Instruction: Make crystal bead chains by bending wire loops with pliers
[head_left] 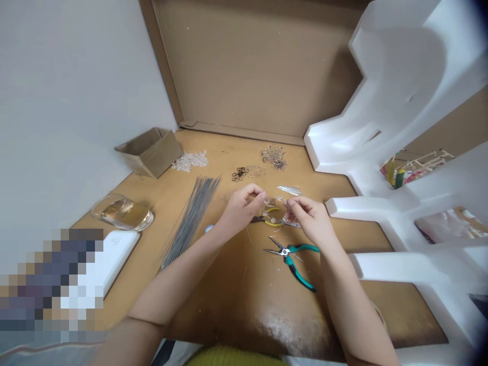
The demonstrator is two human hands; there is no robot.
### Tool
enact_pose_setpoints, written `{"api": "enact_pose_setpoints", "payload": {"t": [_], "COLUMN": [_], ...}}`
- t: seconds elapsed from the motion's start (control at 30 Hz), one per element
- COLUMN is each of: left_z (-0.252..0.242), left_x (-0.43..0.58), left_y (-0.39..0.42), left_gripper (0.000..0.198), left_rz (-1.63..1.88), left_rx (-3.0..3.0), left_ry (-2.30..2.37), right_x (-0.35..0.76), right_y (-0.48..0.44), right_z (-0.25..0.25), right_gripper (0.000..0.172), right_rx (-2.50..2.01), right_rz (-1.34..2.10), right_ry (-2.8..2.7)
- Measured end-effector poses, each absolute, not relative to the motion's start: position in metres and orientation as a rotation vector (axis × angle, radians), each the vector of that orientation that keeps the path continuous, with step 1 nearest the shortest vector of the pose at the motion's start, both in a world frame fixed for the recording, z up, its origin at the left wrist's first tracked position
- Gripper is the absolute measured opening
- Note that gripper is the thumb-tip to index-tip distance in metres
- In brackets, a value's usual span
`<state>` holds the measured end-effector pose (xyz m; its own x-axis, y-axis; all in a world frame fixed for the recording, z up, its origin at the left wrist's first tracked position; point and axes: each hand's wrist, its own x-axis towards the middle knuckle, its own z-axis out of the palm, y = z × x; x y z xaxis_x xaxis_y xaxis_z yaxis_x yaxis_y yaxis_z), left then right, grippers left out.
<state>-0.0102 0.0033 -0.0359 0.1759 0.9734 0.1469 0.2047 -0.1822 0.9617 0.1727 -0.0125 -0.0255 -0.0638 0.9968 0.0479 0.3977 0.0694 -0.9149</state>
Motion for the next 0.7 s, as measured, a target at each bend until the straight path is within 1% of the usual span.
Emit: {"api": "enact_pose_setpoints", "payload": {"t": [0.13, 0.27, 0.37, 0.47, 0.57, 0.7], "left_z": [-0.03, -0.019, -0.01, 0.0, 0.009, 0.016], "left_x": [-0.016, -0.036, -0.055, -0.069, -0.079, -0.087], "left_y": [0.005, 0.01, 0.013, 0.011, 0.007, 0.002], "left_gripper": [0.021, 0.017, 0.015, 0.013, 0.013, 0.012], "left_rz": [1.107, 1.237, 1.333, 1.408, 1.538, 1.618], "left_rx": [1.569, 1.643, 1.667, 1.633, 1.588, 1.585], "left_ry": [1.172, 1.317, 1.395, 1.41, 1.393, 1.403], "right_x": [0.174, 0.181, 0.183, 0.176, 0.167, 0.162], "right_y": [-0.01, -0.006, -0.004, -0.003, 0.004, 0.022], "right_z": [-0.026, -0.031, -0.039, -0.048, -0.052, -0.044], "right_gripper": [0.035, 0.038, 0.031, 0.023, 0.022, 0.022], "right_rx": [-1.385, -1.431, -1.552, -1.776, -1.955, -2.047], "right_rz": [1.03, 0.96, 0.783, 0.516, 0.273, 0.153], "right_ry": [-1.564, -1.562, -1.763, -2.122, -2.363, -2.433]}}
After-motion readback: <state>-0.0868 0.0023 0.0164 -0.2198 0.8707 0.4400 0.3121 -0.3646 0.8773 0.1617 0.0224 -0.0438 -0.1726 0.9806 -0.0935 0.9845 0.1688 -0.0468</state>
